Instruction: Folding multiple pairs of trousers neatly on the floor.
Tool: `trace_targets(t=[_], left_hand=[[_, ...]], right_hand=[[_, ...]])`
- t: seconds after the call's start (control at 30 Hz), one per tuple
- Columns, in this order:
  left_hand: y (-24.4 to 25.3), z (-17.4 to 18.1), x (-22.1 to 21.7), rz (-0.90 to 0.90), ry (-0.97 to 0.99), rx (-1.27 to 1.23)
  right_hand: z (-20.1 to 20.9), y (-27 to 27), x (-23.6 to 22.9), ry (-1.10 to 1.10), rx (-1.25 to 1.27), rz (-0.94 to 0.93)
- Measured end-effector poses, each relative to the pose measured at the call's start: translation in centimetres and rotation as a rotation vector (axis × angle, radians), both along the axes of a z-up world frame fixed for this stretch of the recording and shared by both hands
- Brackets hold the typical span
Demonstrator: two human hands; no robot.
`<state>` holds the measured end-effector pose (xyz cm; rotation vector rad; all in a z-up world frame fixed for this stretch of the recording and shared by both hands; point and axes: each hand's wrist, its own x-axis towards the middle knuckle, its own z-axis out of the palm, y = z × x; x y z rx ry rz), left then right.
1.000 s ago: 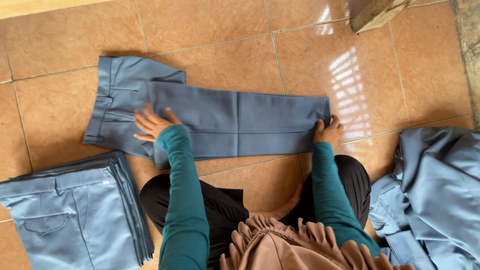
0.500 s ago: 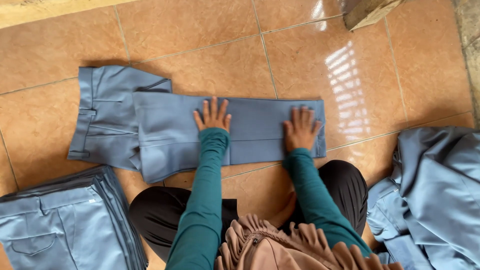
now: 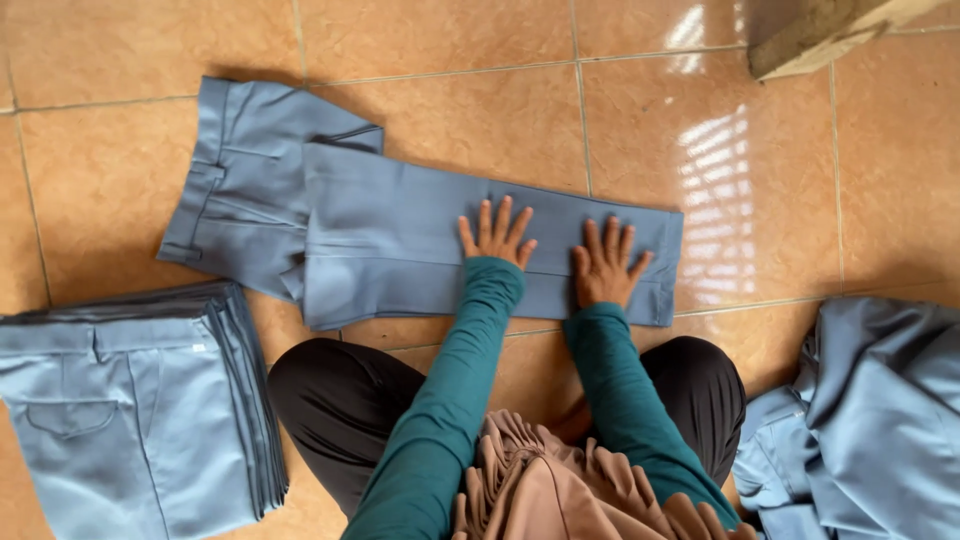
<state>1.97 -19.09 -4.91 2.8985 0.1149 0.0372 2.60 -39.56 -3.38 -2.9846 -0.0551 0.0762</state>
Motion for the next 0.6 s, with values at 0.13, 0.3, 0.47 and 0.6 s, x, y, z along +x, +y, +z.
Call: trace_targets(t=[0.13,0.3,0.47,0.6], left_hand=[[8.2,1.1,0.3,0.183,0.006,0.046],[10.8,1.7,-1.0,0.334,-0.104,0.145],[3.3,0.7,-6.3,0.161,-0.116,0.066],[0.8,-2.2,-10.1,0.136,0.005,0.013]], right_hand=[[1.6,-3.6,0.9,0.082,-0.061,-0.115],[-1.3,-7.1,1.5,0.065,0.139,-0.241],[-6.2,-13.3,-0.5,-0.198,0.132,-0.478],[-5.1,-14.3,-0.8,0.147,0.073,-0.671]])
